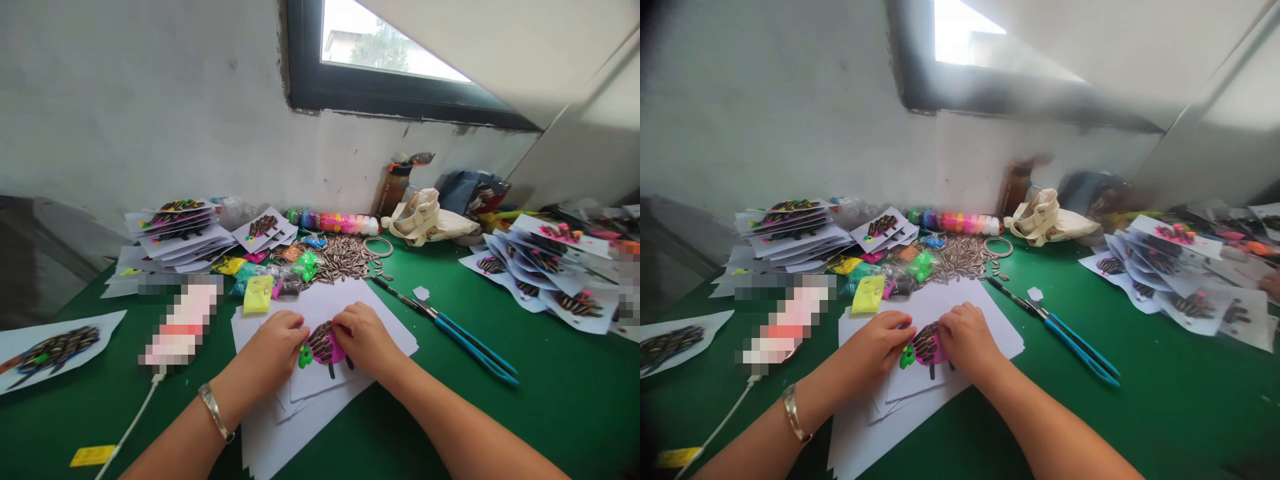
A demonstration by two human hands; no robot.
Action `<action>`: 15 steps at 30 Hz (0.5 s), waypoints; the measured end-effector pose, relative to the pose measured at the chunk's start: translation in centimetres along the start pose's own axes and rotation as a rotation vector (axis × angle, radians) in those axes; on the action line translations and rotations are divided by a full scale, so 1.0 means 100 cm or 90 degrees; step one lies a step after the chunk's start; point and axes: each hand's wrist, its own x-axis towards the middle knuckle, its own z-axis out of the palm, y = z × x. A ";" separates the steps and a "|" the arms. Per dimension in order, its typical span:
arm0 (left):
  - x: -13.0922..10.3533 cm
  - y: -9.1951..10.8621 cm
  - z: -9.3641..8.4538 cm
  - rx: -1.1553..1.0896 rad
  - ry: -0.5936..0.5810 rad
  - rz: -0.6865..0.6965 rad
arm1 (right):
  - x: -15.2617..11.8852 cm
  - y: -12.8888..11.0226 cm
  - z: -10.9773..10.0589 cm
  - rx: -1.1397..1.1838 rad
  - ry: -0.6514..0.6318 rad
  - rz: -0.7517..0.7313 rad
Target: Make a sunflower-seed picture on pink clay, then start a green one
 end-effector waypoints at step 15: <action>0.001 -0.004 0.001 -0.013 -0.009 0.005 | 0.036 0.054 -0.027 -0.132 0.047 0.115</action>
